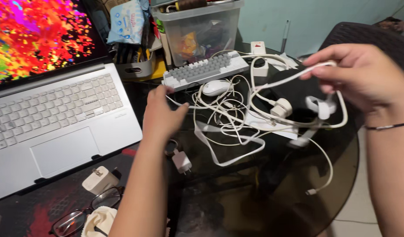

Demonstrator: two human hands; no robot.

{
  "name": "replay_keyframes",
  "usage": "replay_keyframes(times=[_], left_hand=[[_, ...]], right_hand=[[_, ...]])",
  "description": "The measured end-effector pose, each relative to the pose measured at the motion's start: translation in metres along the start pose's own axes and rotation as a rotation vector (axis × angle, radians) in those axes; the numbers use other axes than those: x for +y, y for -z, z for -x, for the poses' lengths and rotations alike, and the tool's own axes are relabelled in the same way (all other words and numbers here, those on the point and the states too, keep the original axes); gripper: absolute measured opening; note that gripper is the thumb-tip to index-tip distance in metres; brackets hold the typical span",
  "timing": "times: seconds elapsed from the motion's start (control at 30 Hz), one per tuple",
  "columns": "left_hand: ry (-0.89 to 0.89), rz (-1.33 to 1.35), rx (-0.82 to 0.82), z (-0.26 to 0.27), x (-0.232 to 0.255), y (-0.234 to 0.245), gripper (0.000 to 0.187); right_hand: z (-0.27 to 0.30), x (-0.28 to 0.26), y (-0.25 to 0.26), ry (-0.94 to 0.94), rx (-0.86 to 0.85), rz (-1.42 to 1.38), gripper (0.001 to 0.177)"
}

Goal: The person untangles and coils several white cables on a glass desk, including a keyboard cable and a power adapter cable. They wrap each cable neatly and place them on the desk surface.

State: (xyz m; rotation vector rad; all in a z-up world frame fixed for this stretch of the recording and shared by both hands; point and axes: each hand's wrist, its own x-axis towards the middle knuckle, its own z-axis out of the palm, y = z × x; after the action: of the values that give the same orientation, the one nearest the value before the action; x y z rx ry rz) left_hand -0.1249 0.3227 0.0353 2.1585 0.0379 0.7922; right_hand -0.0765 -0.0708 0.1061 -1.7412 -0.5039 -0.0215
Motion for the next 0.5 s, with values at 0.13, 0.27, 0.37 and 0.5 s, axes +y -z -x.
replay_keyframes(times=[0.13,0.27,0.37,0.5], left_hand=[[-0.312,0.191,-0.127,0.021,0.040,-0.033,0.050],[-0.541,0.306,-0.169,0.037,0.071,-0.065,0.051],[-0.017,0.146,-0.449,0.031,0.065,-0.071,0.037],[0.010,0.390,-0.578,0.029,0.035,-0.073,0.037]], right_hand=[[0.005,0.012,-0.027,-0.011,-0.179,-0.334,0.036],[0.007,0.019,-0.064,-0.041,-0.312,-0.406,0.045],[0.003,0.026,-0.075,0.023,-0.174,-0.233,0.038],[0.007,0.043,-0.060,0.214,0.141,-0.096,0.026]])
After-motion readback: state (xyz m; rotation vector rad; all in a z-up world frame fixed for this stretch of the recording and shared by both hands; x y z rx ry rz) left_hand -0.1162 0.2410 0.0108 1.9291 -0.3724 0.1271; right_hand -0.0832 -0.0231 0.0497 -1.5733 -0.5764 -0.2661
